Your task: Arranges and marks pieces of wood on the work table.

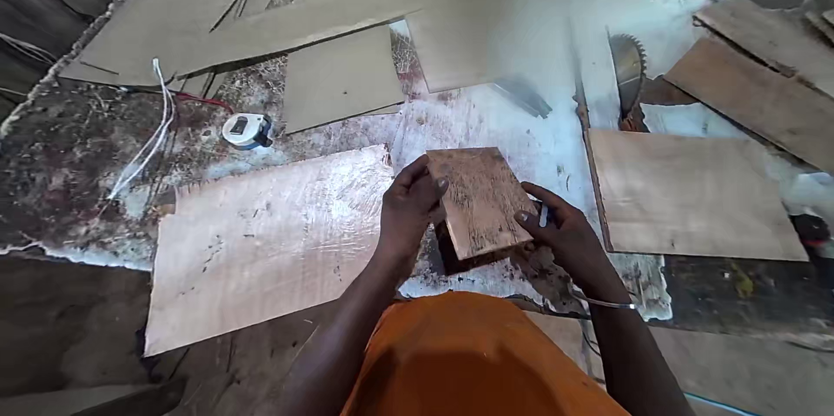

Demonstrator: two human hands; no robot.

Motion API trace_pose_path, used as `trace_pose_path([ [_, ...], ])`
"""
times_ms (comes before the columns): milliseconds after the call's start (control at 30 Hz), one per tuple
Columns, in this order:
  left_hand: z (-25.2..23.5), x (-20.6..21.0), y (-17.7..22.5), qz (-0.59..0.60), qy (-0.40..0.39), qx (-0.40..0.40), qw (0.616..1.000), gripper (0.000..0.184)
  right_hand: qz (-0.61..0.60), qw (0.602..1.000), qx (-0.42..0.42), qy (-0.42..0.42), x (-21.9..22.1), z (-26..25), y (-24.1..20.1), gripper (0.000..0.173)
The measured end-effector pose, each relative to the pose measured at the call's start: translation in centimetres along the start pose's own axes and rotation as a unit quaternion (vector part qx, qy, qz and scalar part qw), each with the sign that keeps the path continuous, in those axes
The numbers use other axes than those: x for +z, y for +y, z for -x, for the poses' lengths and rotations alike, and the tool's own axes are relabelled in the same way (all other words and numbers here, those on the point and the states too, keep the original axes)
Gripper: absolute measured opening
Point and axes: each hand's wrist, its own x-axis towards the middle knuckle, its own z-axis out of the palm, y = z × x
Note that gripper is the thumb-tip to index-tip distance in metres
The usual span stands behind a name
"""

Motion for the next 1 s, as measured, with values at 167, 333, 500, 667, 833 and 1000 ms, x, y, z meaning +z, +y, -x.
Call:
trace_pose_path([
  [167, -0.9, -8.5, 0.2, -0.475, 0.008, 0.251, 0.844, 0.042, 0.264, 0.954, -0.126, 0.063, 1.1, -1.3, 4.0, 0.082],
  [333, -1.1, -12.4, -3.4, -0.707, -0.049, 0.234, 0.666, 0.075, 0.295, 0.940, -0.162, 0.065, 4.6, -1.6, 6.4, 0.096],
  [500, -1.4, -7.5, -4.6, -0.721, -0.037, 0.212, 0.658, 0.077, 0.269, 0.940, -0.201, 0.063, 6.1, -1.1, 7.1, 0.077],
  [667, -2.1, -5.3, -5.0, -0.715, -0.034, 0.220, 0.663, 0.077, 0.277, 0.935, -0.219, 0.035, 3.1, -2.7, 7.1, 0.077],
  [833, -0.9, -5.8, -5.3, -0.650, -0.034, 0.257, 0.715, 0.072, 0.299, 0.915, -0.268, -0.025, 2.7, -2.8, 7.0, 0.116],
  [1000, 3.9, -4.6, -7.3, -0.702, -0.063, 0.233, 0.670, 0.115, 0.308, 0.902, -0.300, -0.033, 2.4, -3.4, 7.1, 0.101],
])
